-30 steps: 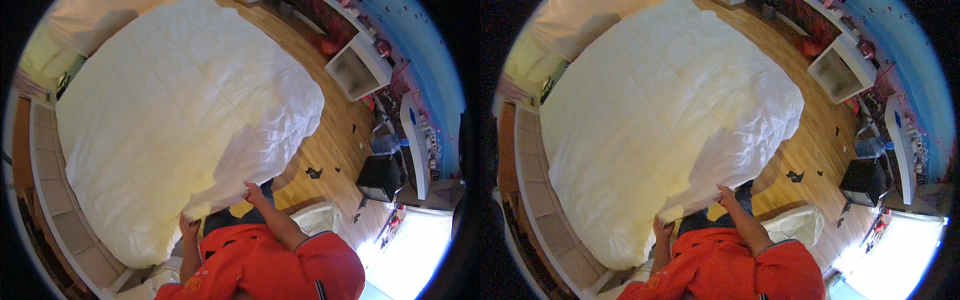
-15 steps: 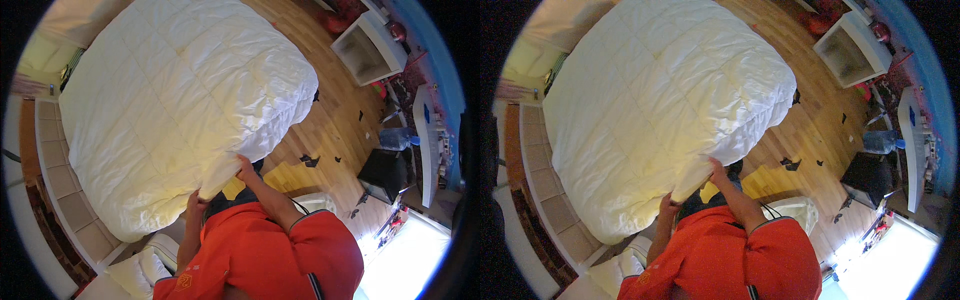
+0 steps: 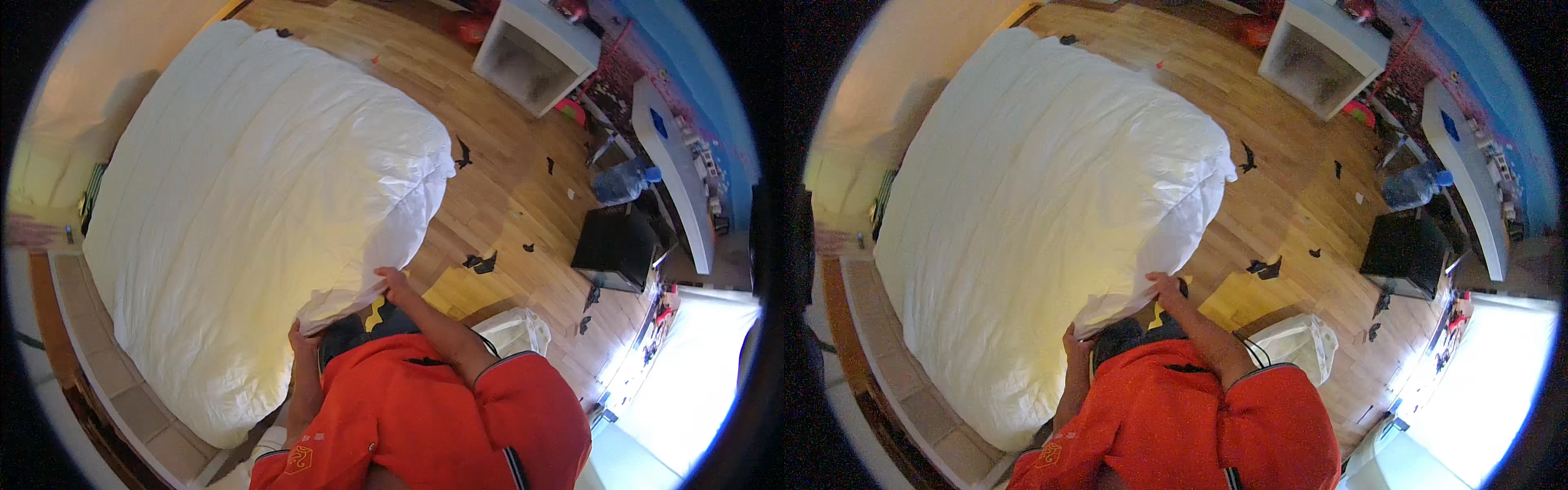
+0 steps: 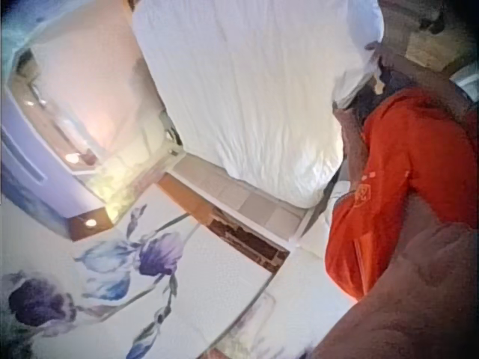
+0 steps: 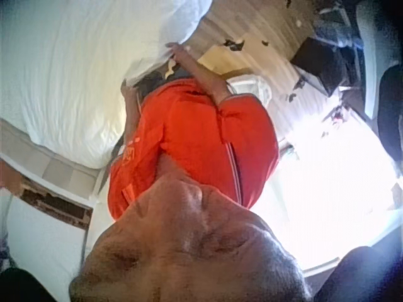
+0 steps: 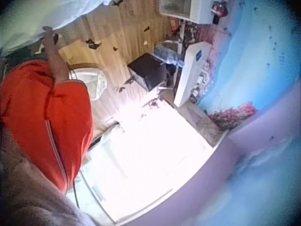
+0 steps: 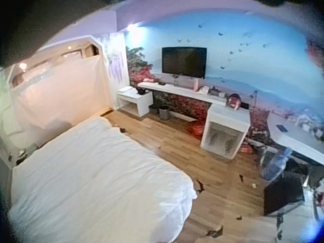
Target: The person folds a large white duvet on a bed. They smooth the surface, fold the duvet in half lengthwise, then fold it again into a compact rectangle.
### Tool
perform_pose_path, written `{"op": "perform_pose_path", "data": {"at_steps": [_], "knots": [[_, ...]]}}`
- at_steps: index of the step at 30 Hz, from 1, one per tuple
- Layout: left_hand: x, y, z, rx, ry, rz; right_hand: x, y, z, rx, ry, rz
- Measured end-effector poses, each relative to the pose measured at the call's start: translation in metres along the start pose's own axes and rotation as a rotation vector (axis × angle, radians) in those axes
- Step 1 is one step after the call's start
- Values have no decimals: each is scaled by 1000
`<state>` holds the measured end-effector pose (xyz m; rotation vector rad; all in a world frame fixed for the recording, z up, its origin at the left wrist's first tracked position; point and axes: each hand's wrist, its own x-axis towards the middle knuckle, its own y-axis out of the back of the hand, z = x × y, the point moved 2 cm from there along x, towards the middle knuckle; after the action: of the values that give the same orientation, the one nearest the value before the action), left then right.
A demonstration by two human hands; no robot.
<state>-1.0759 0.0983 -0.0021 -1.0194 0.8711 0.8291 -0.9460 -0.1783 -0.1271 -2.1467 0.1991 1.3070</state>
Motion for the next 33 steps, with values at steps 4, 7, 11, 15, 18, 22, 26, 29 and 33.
{"op": "perform_pose_path", "data": {"at_steps": [4,7,11,15,18,22,26,29,33], "knots": [[32,-14,-5,40,93,-43,-47,-57,-12,55,-142,-22],[35,-76,-39,138,145,-253,-46,-66,-17,149,-142,-58],[53,-122,-58,142,272,-252,-58,-80,-28,87,-206,-36],[89,-124,-67,299,198,-141,-41,-89,-61,109,-258,-210],[114,-104,-49,495,-97,-260,-31,-112,-108,158,-279,-245],[41,-167,-41,775,-125,-328,4,-88,-158,259,-229,-62],[66,-129,-34,7,260,83,36,-77,-172,295,-215,-32],[54,-198,-46,-184,201,35,62,-41,-173,-68,-50,-64],[39,-271,-75,-299,99,-297,21,-98,-207,-11,-283,110]]}}
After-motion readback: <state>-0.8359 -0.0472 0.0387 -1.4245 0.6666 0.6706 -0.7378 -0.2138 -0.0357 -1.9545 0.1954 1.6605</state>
